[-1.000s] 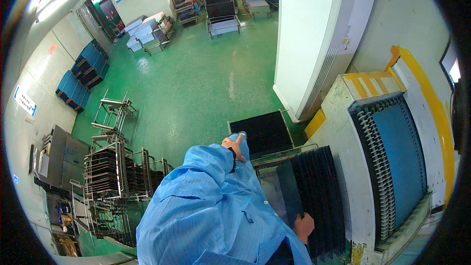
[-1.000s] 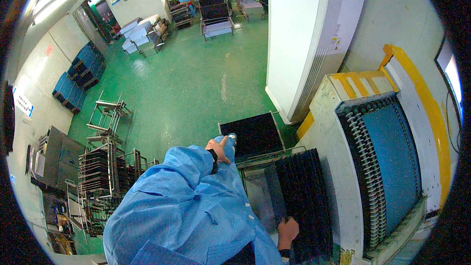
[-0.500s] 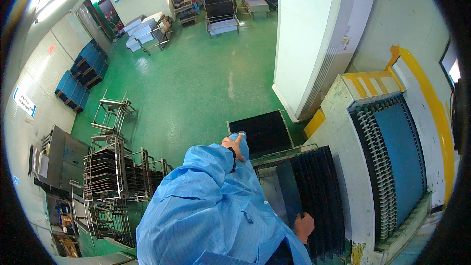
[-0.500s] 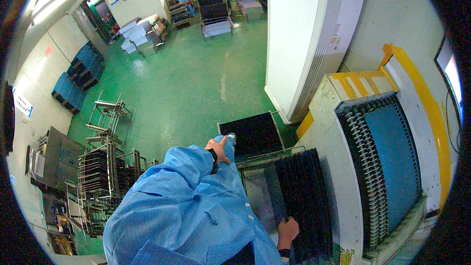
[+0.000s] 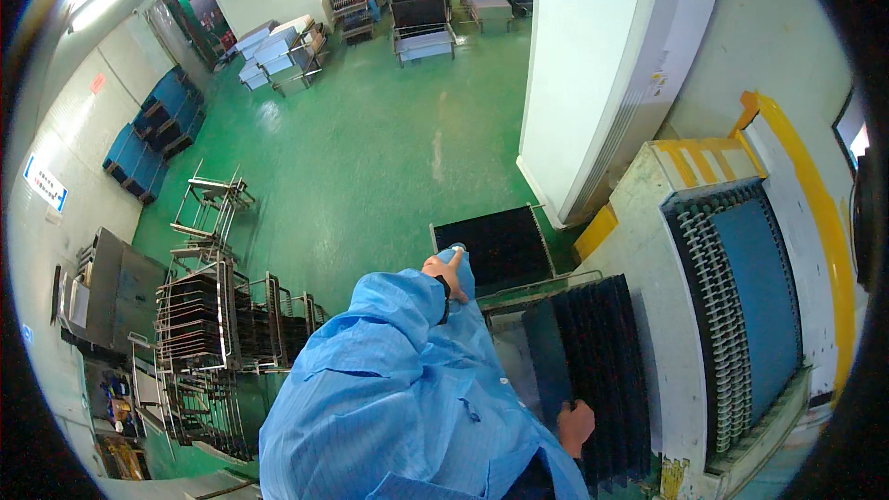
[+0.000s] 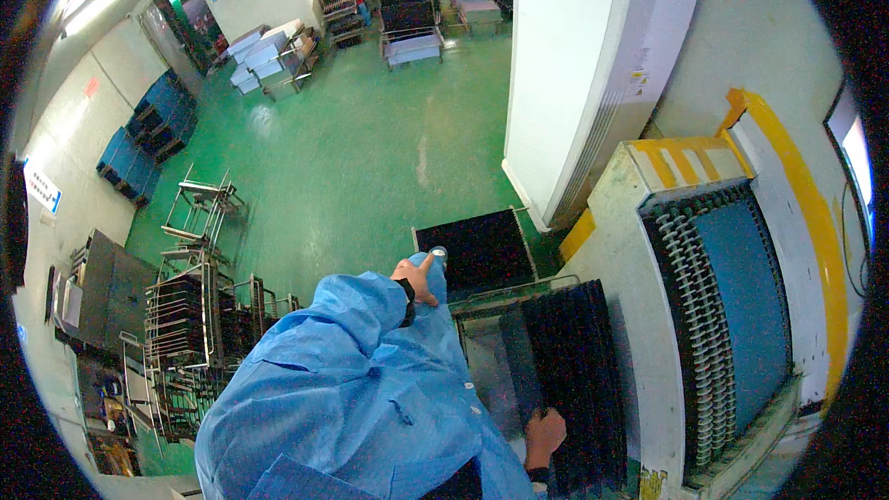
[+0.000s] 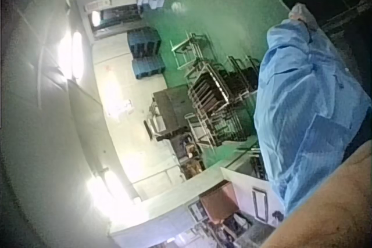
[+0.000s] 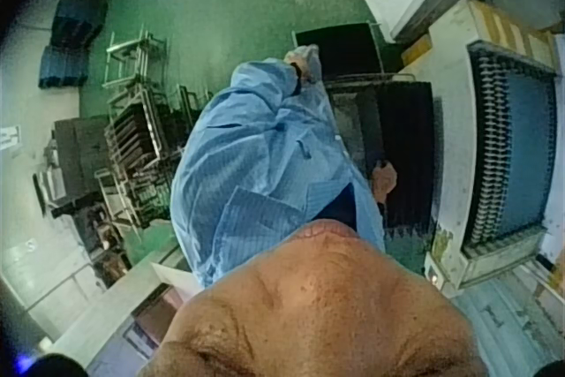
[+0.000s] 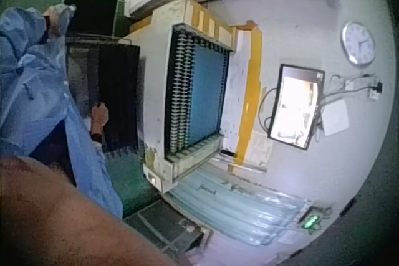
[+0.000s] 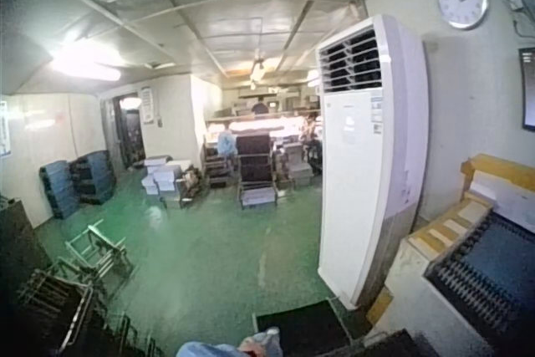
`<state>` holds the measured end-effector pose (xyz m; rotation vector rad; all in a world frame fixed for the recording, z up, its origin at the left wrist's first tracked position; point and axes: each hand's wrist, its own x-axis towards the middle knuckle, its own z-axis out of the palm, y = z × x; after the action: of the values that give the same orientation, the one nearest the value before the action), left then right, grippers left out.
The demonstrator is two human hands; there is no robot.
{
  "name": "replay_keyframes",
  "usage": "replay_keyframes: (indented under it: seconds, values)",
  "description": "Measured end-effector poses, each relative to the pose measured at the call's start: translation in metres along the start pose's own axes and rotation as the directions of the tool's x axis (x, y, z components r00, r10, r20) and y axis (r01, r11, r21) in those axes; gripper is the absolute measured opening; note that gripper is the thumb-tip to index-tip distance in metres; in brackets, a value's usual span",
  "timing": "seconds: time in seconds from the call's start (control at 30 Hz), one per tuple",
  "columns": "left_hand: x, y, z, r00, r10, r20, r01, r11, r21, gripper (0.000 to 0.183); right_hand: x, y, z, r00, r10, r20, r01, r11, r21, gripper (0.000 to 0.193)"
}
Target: Moving metal printing plates into a processing machine and stacking them.
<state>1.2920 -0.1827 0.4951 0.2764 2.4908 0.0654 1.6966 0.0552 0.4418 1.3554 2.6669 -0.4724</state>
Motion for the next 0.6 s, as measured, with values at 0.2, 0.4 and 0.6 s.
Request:
replay_keyframes:
  seconds: [0.2,0.4,0.6]
  values:
    - [0.005,-0.002,0.009,0.999,0.009,-0.035,-0.009,1.000,0.016,0.133,0.001,0.014,0.018,0.988,-0.108,-0.112,0.113,0.993,0.038,0.030]
    - [0.002,0.005,0.008,0.994,0.105,-0.025,-0.105,0.994,-0.001,0.132,-0.007,0.010,0.004,0.995,-0.099,0.000,0.099,0.994,0.040,0.027]
    - [0.022,-0.004,0.022,0.978,0.200,-0.058,-0.196,0.978,0.071,0.140,-0.024,-0.016,-0.079,0.980,-0.139,-0.142,0.156,0.981,0.113,0.022]
